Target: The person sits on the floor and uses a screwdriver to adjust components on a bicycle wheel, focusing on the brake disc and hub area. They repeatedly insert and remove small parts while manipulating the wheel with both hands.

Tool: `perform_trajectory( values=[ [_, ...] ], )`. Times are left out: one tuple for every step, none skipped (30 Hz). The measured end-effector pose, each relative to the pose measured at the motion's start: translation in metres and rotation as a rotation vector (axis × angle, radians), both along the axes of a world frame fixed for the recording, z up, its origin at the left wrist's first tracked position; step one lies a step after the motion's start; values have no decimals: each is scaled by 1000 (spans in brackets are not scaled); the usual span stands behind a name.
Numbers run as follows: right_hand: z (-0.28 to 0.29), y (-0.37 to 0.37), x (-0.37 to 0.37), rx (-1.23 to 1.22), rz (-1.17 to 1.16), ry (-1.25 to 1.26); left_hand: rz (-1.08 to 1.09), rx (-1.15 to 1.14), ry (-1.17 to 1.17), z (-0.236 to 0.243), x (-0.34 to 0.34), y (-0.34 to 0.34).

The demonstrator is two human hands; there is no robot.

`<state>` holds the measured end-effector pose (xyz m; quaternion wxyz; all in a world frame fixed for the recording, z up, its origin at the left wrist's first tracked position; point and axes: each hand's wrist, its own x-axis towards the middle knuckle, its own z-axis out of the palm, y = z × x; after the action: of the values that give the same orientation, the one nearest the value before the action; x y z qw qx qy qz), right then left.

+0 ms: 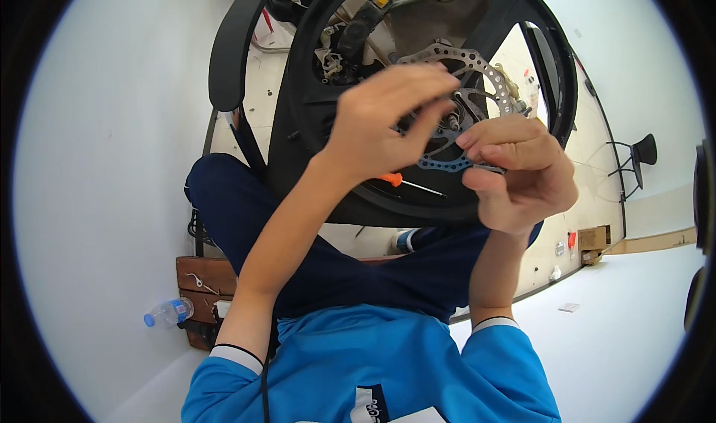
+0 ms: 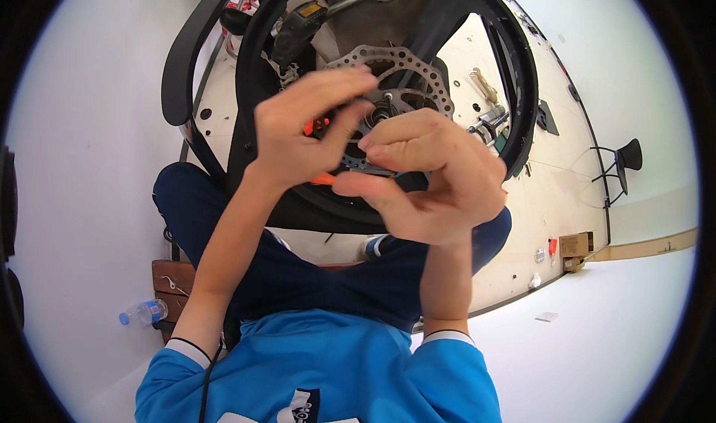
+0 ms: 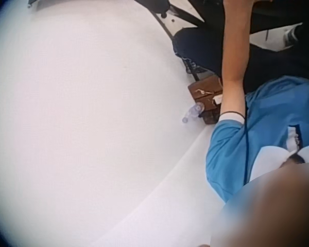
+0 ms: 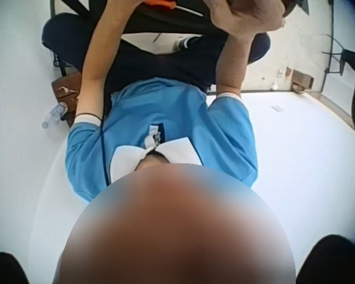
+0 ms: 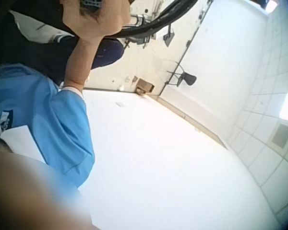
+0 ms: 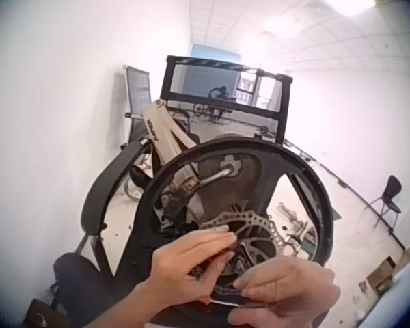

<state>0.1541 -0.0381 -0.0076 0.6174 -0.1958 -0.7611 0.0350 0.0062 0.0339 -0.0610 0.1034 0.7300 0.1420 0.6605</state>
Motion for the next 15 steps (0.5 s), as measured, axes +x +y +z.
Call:
perform_trajectory(
  values=[
    [-6, 1, -6, 47, -65, 25, 101, 24, -45, -4, -4, 7],
    [-11, 2, -13, 92, -129, 52, 226, 40, -14, -5, -13, 11],
    [-13, 0, -18, 125, -196, 55, 351, 56, 18, -5, -20, 15],
    [-16, -1, -24, 154, -265, 61, 362, 0, 6, -10, -24, 20],
    [-19, 0, -30, 210, -300, 122, 372, -54, -10, -12, -25, 23],
    [-24, 3, -36, 266, -335, 183, 379, -47, 27, -15, -26, 24],
    [-28, 5, -42, 309, -363, 237, 388, -41, 24, -16, -23, 24],
    [-33, 9, -47, 354, -387, 290, 397, -36, 20, -17, -20, 22],
    [-34, 10, -50, 348, -386, 343, 407, -31, 16, -18, -17, 20],
    [-34, 10, -51, 342, -385, 396, 365, -50, -11, -21, -16, 19],
    [-34, 10, -53, 334, -375, 451, 351, -41, -11, -25, -15, 19],
    [-29, 5, -53, 248, -390, 434, 336, -33, -10, -29, -12, 20],
    [-28, 4, -51, 235, -374, 406, 321, -24, -10, -33, -10, 20],
    [-27, 2, -46, 225, -366, 375, 276, -46, -32, -35, -6, 19],
    [-26, 1, -44, 214, -359, 343, 246, -77, -48, -36, -3, 18]
  ],
)
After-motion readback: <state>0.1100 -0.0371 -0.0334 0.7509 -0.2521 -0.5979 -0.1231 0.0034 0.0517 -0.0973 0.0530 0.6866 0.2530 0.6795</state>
